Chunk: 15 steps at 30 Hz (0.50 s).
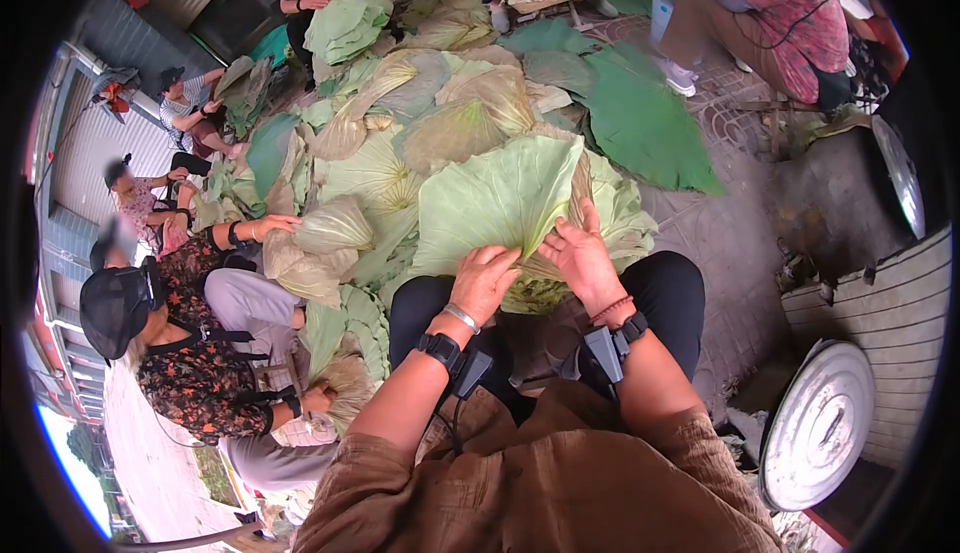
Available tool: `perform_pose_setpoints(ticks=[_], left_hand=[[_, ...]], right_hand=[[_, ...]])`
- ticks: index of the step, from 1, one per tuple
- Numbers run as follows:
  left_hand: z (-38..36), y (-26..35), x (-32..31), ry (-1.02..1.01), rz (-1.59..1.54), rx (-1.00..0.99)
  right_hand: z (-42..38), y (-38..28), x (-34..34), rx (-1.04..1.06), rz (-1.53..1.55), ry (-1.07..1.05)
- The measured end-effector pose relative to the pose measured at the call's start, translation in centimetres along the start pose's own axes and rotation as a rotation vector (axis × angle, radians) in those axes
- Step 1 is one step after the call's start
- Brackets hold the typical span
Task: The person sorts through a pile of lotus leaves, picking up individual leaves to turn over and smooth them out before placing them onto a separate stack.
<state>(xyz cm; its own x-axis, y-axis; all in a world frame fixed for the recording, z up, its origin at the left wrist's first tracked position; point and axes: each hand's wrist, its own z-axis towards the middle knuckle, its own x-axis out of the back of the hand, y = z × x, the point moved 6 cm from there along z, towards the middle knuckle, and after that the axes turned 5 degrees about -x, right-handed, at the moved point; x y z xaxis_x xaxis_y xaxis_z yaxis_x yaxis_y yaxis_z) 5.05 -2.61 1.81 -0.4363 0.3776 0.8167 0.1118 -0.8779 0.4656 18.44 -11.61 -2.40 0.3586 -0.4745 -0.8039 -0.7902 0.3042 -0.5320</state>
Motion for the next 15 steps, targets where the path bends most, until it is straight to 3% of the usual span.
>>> perform_pose_setpoints(ticks=[1, 3, 6, 7, 9, 13, 15], left_hand=[[0.0, -0.4, -0.3, 0.005, 0.003, 0.003], [0.0, -1.4, -0.8, 0.033, 0.034, 0.015], [-0.2, -2.6, -1.5, 0.046, 0.075, 0.015], [-0.1, -2.9, -1.8, 0.047, 0.072, 0.016], [0.0, -3.7, -2.2, 0.041, 0.110, 0.035], [0.4, -4.6, -1.9, 0.153, 0.189, -0.011], [0.2, -5.6, -3.4, -0.024, 0.235, 0.114]], right_hand=[[0.5, -0.2, 0.1, 0.043, -0.022, -0.080], [1.2, -0.5, -0.3, 0.071, -0.101, 0.003], [1.3, -1.5, -1.2, 0.489, -0.744, 0.093], [1.5, -1.0, -0.9, 0.488, -0.748, 0.093], [0.9, -0.1, -1.5, 0.686, -1.323, 0.178], [0.1, 2.4, -3.5, 0.793, -1.684, 0.099], [0.7, 3.2, -2.7, 0.750, -1.726, 0.092]])
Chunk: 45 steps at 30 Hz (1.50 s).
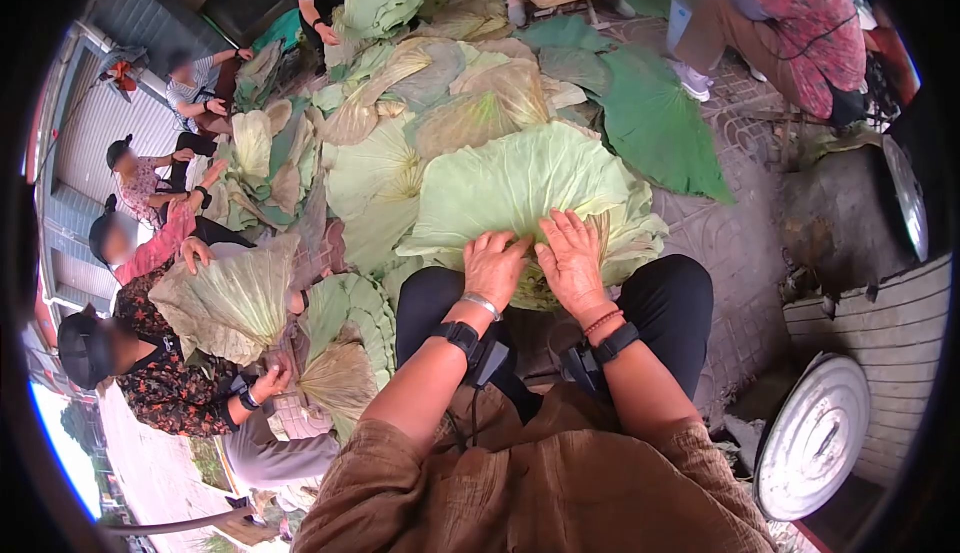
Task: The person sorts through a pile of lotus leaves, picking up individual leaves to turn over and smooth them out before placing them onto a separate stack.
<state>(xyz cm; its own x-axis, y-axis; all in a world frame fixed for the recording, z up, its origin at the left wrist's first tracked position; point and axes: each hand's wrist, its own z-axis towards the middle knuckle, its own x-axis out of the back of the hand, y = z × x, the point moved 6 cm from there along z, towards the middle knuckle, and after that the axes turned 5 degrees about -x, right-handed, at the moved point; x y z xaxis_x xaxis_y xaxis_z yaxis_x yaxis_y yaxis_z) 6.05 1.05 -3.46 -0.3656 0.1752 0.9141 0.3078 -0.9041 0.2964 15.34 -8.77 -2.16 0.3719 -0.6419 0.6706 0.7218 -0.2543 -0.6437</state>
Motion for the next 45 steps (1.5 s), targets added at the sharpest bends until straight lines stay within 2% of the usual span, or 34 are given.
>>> perform_pose_setpoints(ticks=[3, 7, 8, 10, 12, 14, 15, 16, 17, 19, 21, 22, 23, 24, 25, 26, 28, 30, 31, 32, 34, 35, 37, 40, 41, 42, 44, 45], left_hand=[[-0.2, -0.5, -0.9, -0.083, -0.075, 0.065], [-0.6, -1.1, -0.4, -0.042, -0.217, 0.130], [-0.6, -1.1, 1.0, 0.073, -0.317, 0.102], [-0.5, -2.2, 4.3, 0.283, -0.576, 0.167], [-1.8, -5.3, 6.7, 0.447, -0.820, 0.311], [-4.9, -9.7, 8.4, 0.616, -0.814, 0.407], [-7.0, -12.0, 8.6, 0.624, -0.899, 0.498], [-9.3, -14.5, 8.4, 0.659, -0.845, 0.571], [-12.1, -16.8, 7.6, 0.639, -0.874, 0.659], [-19.9, -21.8, 5.0, 0.509, -0.630, 0.829], [-28.5, -25.1, 2.1, 0.439, -0.398, 0.885], [-31.7, -25.4, 1.3, 0.246, -0.285, 1.053], [-35.6, -25.7, -0.3, 0.217, -0.268, 1.265], [-38.6, -26.4, -2.6, -0.116, -0.083, 1.275], [-41.0, -26.0, -4.0, -0.180, 0.051, 1.252], [-42.0, -25.0, -5.4, -0.342, 0.098, 1.101], [-44.2, -23.7, -8.0, -0.317, -0.035, 1.246], [-44.6, -21.7, -9.9, -0.484, -0.465, 1.548], [-46.6, -22.4, -13.1, -0.310, -0.598, 1.604], [-46.0, -21.7, -12.8, -0.308, -0.607, 1.608], [-43.5, -18.2, -12.9, 0.272, -1.520, 1.881], [-43.5, -18.3, -13.4, 0.271, -1.529, 1.879], [-43.4, -18.5, -15.3, 0.588, -1.905, 1.881], [-41.8, -17.2, -12.9, 0.641, -1.833, 1.901], [-40.5, -16.1, -10.5, 0.743, -1.653, 2.000], [-41.3, -16.9, -11.4, 0.743, -1.655, 1.997], [-43.0, -18.1, -15.8, 0.868, -2.178, 2.023], [-44.7, -19.1, -18.2, 0.865, -2.182, 2.015]], right_hand=[[-0.9, 2.3, -2.8, -0.123, -0.156, -0.302], [-0.9, 2.1, -2.9, -0.097, -0.202, -0.286], [-1.1, 2.5, -3.1, -0.075, -0.182, -0.265], [-1.1, 2.7, -2.9, -0.044, -0.181, -0.263], [-1.2, 2.5, -2.8, -0.031, -0.170, -0.256], [-1.3, 2.8, -3.5, -0.024, -0.196, -0.272], [-1.2, 2.8, -3.5, -0.022, -0.201, -0.265], [-1.2, 2.8, -3.3, -0.026, -0.209, -0.259], [-1.0, 2.8, -3.0, -0.012, -0.192, -0.254], [-1.1, 3.0, -3.2, -0.017, -0.205, -0.252], [-1.1, 3.0, -3.4, -0.013, -0.213, -0.238], [-1.2, 3.0, -3.5, -0.010, -0.215, -0.246], [-1.3, 2.9, -3.5, -0.009, -0.215, -0.241], [-1.1, 3.2, -3.4, -0.006, -0.214, -0.238], [-1.1, 3.3, -3.5, -0.001, -0.226, -0.235], [-1.1, 3.4, -3.7, 0.009, -0.229, -0.248], [-1.2, 3.7, -3.7, 0.016, -0.231, -0.230], [-1.3, 3.6, -3.8, 0.021, -0.240, -0.249], [-1.2, 3.7, -3.8, 0.022, -0.248, -0.241], [-1.2, 3.6, -3.7, 0.024, -0.256, -0.230], [-1.3, 3.4, -3.8, 0.036, -0.264, -0.228], [-1.3, 3.3, -3.7, 0.042, -0.267, -0.222], [-1.4, 2.8, -3.5, 0.045, -0.264, -0.226], [-1.2, 2.7, -3.4, 0.045, -0.265, -0.223], [-1.4, 2.8, -3.5, 0.035, -0.275, -0.226], [-1.6, 2.9, -3.5, 0.036, -0.275, -0.223], [-1.6, 3.1, -3.6, 0.047, -0.287, -0.220], [-1.5, 3.2, -3.6, 0.049, -0.288, -0.214]])
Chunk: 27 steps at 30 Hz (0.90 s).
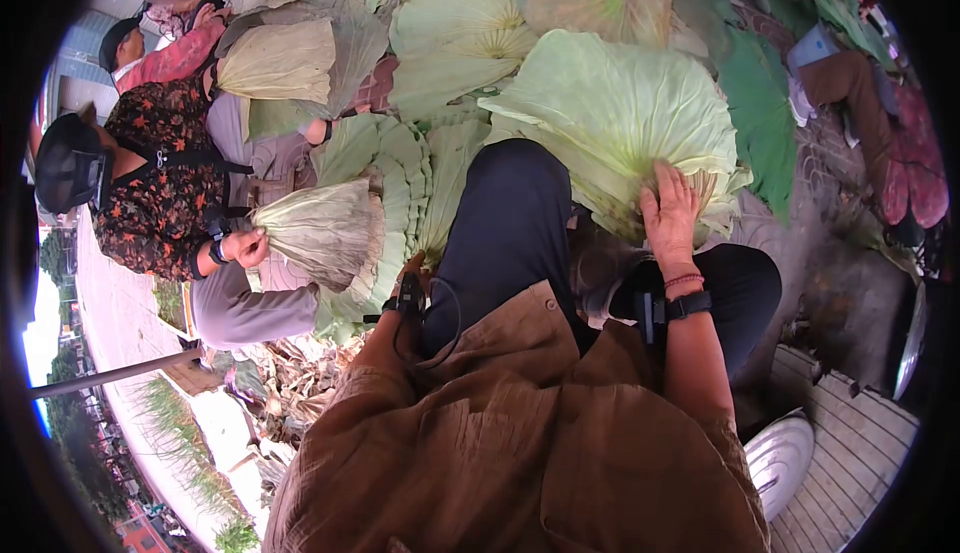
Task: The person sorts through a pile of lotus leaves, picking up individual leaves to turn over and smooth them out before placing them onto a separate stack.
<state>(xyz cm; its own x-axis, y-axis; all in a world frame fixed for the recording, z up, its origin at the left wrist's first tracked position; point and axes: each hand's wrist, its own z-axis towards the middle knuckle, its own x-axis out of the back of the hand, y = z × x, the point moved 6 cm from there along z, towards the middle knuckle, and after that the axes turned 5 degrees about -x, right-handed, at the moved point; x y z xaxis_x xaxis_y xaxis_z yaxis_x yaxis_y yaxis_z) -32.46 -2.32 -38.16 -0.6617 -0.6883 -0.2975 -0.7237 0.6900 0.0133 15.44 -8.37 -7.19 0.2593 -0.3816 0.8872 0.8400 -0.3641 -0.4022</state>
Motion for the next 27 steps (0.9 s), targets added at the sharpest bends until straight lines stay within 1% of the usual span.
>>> perform_pose_setpoints(ticks=[1, 2, 3, 4, 5, 6, 9, 11, 13, 14, 15, 21, 22, 26, 27], left_hand=[[2.4, 1.7, 1.5, -0.082, 0.681, -0.250], [3.2, 2.5, 1.0, -0.165, 1.362, -0.504], [1.6, 2.1, 0.5, -0.146, 1.288, -0.520], [0.3, 1.4, 0.2, -0.107, 0.976, -0.410], [-1.3, 0.4, -0.4, -0.049, 0.589, -0.268], [-2.5, 0.1, -1.0, -0.025, 0.492, -0.231], [-4.2, 0.0, -1.9, 0.003, 0.529, -0.239], [-4.3, 0.6, -2.3, 0.031, 0.645, -0.271], [-3.9, 1.1, -1.8, 0.128, 0.751, -0.310], [-3.9, 1.1, -1.1, 0.261, 0.661, -0.327], [-3.8, 1.1, -0.9, 0.259, 0.663, -0.328], [-6.2, 0.6, -2.4, 0.074, 0.441, -0.199], [-6.4, 0.6, -2.5, 0.069, 0.445, -0.202], [-5.4, 0.6, -2.5, -0.045, 0.289, -0.034], [-6.2, 0.8, -3.7, -0.157, 0.594, -0.307]], right_hand=[[-0.1, 0.0, 0.0, -0.010, 0.003, -0.008], [-0.1, 0.0, 0.0, -0.020, 0.006, -0.015], [-0.1, -0.1, 0.0, -0.021, 0.006, -0.009], [-0.1, -0.1, 0.1, -0.018, 0.007, -0.014], [-0.1, -0.2, 0.1, -0.014, 0.009, -0.020], [-0.1, -0.2, 0.2, -0.015, 0.009, -0.015], [-0.3, -0.3, 0.3, -0.013, 0.010, -0.009], [-0.3, -0.4, 0.3, -0.017, 0.010, -0.009], [-0.4, -0.5, 0.3, -0.015, 0.012, -0.005], [-0.4, -0.6, 0.4, -0.013, 0.014, -0.006], [-0.3, -0.7, 0.6, -0.014, 0.014, -0.003], [-0.4, -0.8, 0.6, -0.001, 0.008, 0.011], [-0.4, -0.8, 0.6, -0.002, 0.018, 0.005], [-0.4, -0.9, 0.5, -0.016, 0.026, -0.005], [-0.4, -0.9, 0.6, -0.021, 0.028, 0.008]])
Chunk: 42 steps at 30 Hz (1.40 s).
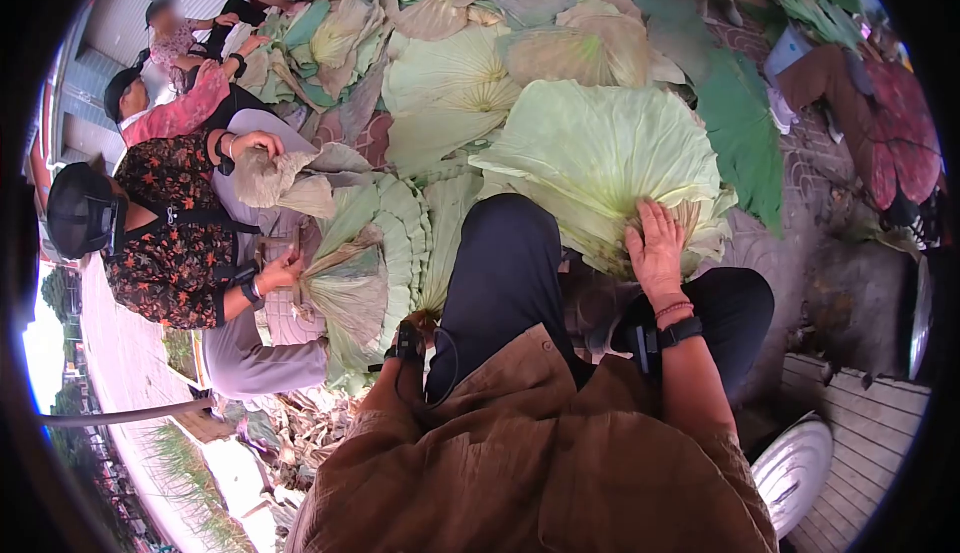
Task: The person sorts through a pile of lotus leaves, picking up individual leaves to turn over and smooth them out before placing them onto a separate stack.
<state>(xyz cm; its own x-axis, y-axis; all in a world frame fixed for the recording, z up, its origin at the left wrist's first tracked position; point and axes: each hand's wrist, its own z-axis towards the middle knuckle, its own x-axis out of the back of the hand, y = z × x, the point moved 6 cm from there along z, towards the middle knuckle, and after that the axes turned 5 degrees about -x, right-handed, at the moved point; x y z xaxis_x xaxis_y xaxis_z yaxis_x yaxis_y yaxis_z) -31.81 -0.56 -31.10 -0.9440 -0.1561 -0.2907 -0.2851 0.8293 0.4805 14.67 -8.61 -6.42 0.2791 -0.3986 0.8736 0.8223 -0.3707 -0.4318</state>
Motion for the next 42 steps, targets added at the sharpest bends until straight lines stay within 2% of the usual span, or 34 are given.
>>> perform_pose_setpoints(ticks=[2, 3, 4, 6, 7, 8, 9, 10, 12, 13, 14, 16, 17, 18, 20, 27, 28, 30, 34, 36, 38, 42], left_hand=[[1.2, -1.8, 1.6, -0.125, -0.394, 0.434], [1.4, -1.1, 2.0, -0.072, -0.219, 0.264], [1.1, -0.1, 2.1, 0.007, 0.007, -0.092], [1.1, -1.1, 2.4, 0.180, -0.394, 0.208], [1.8, -1.3, 2.9, 0.172, -0.380, 0.202], [4.4, -1.7, 5.1, 0.180, -0.377, 0.028], [4.2, 0.0, 4.9, 0.187, -0.371, -0.146], [4.0, 1.1, 4.6, 0.177, -0.356, -0.152], [-2.3, 3.4, -0.9, 0.286, -1.141, 0.226], [-0.7, 4.1, 0.4, 0.314, -1.083, 0.101], [-1.6, 5.2, -0.6, 0.306, -1.066, 0.094], [-5.0, 7.8, -4.7, 0.251, -1.226, 0.052], [-4.8, 9.3, -5.6, 0.106, -1.169, -0.066], [-6.0, 10.4, -7.5, 0.096, -1.151, -0.068], [-9.0, 13.6, -12.2, -0.169, -1.065, -0.108], [-21.6, 22.4, -25.7, -0.835, -0.785, -0.264], [-22.7, 22.6, -27.2, -0.836, -0.769, -0.258], [-26.3, 22.7, -31.6, -0.968, -0.555, -0.379], [-28.2, 20.3, -37.7, -1.113, -0.427, -0.376], [-27.8, 18.0, -40.1, -1.157, -0.459, -0.195], [-26.2, 15.5, -41.7, -1.128, -0.453, -0.115], [-18.2, 9.9, -41.8, -0.962, -0.297, 0.045]], right_hand=[[0.0, 0.1, -0.1, -0.016, -0.001, -0.023], [-0.1, 0.1, -0.1, -0.027, 0.010, -0.022], [-0.1, 0.1, 0.1, -0.036, 0.010, -0.005], [-0.1, 0.0, 0.1, -0.038, 0.013, -0.024], [-0.1, 0.0, 0.0, -0.035, 0.023, -0.018], [-0.1, 0.2, 0.0, -0.044, 0.027, -0.004], [-0.2, 0.2, 0.0, -0.044, 0.025, -0.007], [-0.2, 0.2, -0.1, -0.043, 0.023, -0.010], [-0.3, 0.1, 0.1, -0.059, 0.031, -0.003], [-0.3, 0.0, 0.2, -0.063, 0.034, -0.010], [-0.4, 0.0, 0.3, -0.076, 0.042, 0.004], [-0.4, -0.1, 0.4, -0.063, 0.050, 0.006], [-0.3, 0.0, 0.6, -0.076, 0.056, 0.021], [-0.3, 0.0, 0.7, -0.074, 0.062, 0.009], [-0.3, -0.1, 1.0, -0.083, 0.070, 0.008], [-0.5, -0.4, 1.2, -0.081, 0.085, 0.001], [-0.5, -0.3, 1.3, -0.095, 0.092, 0.006], [-0.4, -0.4, 1.4, -0.092, 0.106, -0.001], [-0.5, -0.2, 1.4, -0.105, 0.132, -0.009], [-0.5, 0.1, 1.6, -0.121, 0.142, -0.006], [-0.6, 0.2, 1.8, -0.129, 0.202, -0.014], [-0.5, -0.2, 3.8, -0.155, 0.301, 0.052]])
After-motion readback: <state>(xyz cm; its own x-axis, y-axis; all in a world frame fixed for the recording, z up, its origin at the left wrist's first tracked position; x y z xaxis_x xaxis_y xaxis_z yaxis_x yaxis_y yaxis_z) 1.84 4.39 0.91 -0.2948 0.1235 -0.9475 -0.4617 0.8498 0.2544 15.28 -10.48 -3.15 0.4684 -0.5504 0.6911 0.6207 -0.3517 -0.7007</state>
